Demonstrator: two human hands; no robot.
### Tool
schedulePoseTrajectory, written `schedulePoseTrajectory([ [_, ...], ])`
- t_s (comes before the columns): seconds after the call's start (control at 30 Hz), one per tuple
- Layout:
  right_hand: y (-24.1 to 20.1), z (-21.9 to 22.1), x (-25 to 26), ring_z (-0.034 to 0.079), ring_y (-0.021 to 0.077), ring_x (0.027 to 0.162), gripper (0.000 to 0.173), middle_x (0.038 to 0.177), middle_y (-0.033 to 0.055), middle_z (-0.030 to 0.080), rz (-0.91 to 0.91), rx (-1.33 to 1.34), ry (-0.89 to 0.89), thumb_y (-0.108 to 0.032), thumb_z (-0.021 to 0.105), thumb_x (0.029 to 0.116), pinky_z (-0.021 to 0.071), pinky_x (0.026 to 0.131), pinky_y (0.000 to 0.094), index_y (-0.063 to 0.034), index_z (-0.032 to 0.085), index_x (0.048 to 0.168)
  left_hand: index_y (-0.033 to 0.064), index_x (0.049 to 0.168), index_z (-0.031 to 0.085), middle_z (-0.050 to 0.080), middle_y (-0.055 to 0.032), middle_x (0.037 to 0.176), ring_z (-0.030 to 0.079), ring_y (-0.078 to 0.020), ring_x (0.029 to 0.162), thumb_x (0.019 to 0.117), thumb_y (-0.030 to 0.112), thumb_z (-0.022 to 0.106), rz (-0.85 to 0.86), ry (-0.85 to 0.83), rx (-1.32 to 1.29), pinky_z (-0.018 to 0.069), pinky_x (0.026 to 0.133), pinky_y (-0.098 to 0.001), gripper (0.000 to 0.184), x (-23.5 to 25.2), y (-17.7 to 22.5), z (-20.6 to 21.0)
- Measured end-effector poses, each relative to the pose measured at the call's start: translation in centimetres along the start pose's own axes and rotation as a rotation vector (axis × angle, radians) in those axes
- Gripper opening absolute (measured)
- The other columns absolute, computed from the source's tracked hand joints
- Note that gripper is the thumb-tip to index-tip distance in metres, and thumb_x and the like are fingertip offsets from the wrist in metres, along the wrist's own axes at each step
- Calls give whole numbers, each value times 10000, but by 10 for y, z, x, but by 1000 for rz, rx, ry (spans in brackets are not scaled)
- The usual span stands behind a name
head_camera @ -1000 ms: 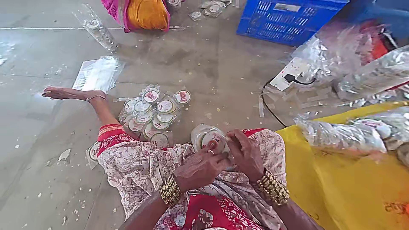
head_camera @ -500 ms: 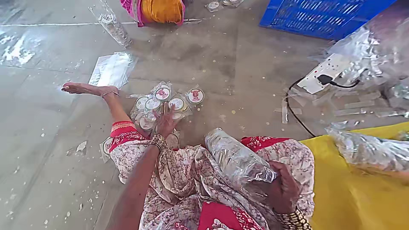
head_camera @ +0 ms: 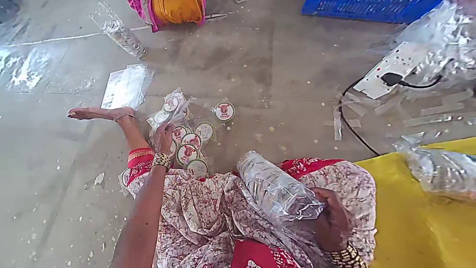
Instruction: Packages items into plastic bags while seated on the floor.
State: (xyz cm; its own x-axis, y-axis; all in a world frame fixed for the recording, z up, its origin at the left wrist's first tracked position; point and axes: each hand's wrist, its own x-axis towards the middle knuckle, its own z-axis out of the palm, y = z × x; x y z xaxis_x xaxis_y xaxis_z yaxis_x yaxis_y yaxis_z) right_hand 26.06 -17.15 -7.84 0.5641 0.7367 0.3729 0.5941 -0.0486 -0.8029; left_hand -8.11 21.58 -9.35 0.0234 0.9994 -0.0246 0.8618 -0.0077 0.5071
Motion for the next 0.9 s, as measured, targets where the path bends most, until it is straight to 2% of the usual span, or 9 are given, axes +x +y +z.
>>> schedulePoseTrajectory([
  [0.07, 2, 2, 1, 618, -20, 729, 263, 812, 47, 645, -20, 17, 7, -217, 434, 1045, 510, 680, 133, -19, 607, 1060, -29, 1361, 592, 600, -276, 1349, 560, -416, 1281, 1026, 142, 581, 64, -10, 1, 390, 1103, -588, 376, -14, 7, 11],
  [0.1, 3, 2, 1, 624, -24, 749, 258, 835, 41, 650, -22, 24, 10, -219, 428, 1051, 514, 696, 130, -31, 604, 1072, -4, 1464, 503, 492, -267, 1488, 444, -420, 1409, 989, 107, 596, 89, -2, 66, 300, 1167, -608, 497, -25, 18, 19],
  [0.17, 4, 1, 0, 618, -29, 741, 259, 829, 22, 643, -13, 20, 11, -233, 415, 1060, 511, 684, 124, -60, 606, 1082, -11, 1549, 375, 247, -301, 1626, 169, -492, 1524, 913, 146, 605, 242, 44, 158, 72, 1162, -751, 695, -46, 31, 40],
  [0.2, 3, 2, 1, 611, -27, 719, 263, 806, 14, 637, -6, 13, 17, -248, 418, 1065, 507, 663, 125, -70, 612, 1072, -9, 1546, 387, 222, -330, 1622, 130, -537, 1516, 904, 256, 589, 356, 74, 192, 33, 1116, -808, 723, -53, 36, 53],
  [0.3, 0, 4, 3, 608, -30, 723, 277, 804, 14, 637, 23, 4, 11, -273, 422, 1077, 506, 675, 122, -75, 615, 1058, 83, 1565, 409, 262, -308, 1620, 175, -533, 1509, 991, 570, 433, 574, -27, 246, 44, 1112, -825, 753, -62, 65, 87],
  [0.47, 0, 3, 4, 637, 0, 779, 255, 837, 66, 665, 37, -9, -31, -216, 427, 1053, 513, 730, 135, -31, 602, 1065, 165, 1624, 291, 213, -115, 1691, 93, -374, 1570, 997, 684, 319, 642, -325, 343, -48, 1148, -772, 815, -36, 110, 139],
  [0.7, -1, 7, 10, 655, 22, 734, 246, 795, 38, 694, 11, -24, 41, -203, 437, 1033, 525, 700, 146, -75, 646, 1010, 51, 1632, 175, 173, -174, 1690, 125, -354, 1570, 1049, 570, 344, 291, -225, 359, -62, 1178, -717, 798, -32, 99, 128],
  [0.8, 2, 11, 6, 655, 13, 734, 213, 806, 2, 694, 0, 10, 92, -215, 464, 1023, 538, 694, 153, -117, 653, 1013, 8, 1599, 274, 268, -200, 1656, 209, -358, 1551, 1056, 543, 367, 278, -175, 412, -26, 1183, -723, 768, -37, 76, 109],
  [0.9, 4, 10, 6, 677, 50, 775, 186, 857, 31, 711, -18, 48, 76, -167, 490, 1006, 559, 735, 188, -88, 658, 1025, -1, 1603, 247, 227, -214, 1666, 180, -379, 1554, 1067, 514, 379, 227, -221, 384, 1, 1184, -720, 755, -41, 70, 96],
])
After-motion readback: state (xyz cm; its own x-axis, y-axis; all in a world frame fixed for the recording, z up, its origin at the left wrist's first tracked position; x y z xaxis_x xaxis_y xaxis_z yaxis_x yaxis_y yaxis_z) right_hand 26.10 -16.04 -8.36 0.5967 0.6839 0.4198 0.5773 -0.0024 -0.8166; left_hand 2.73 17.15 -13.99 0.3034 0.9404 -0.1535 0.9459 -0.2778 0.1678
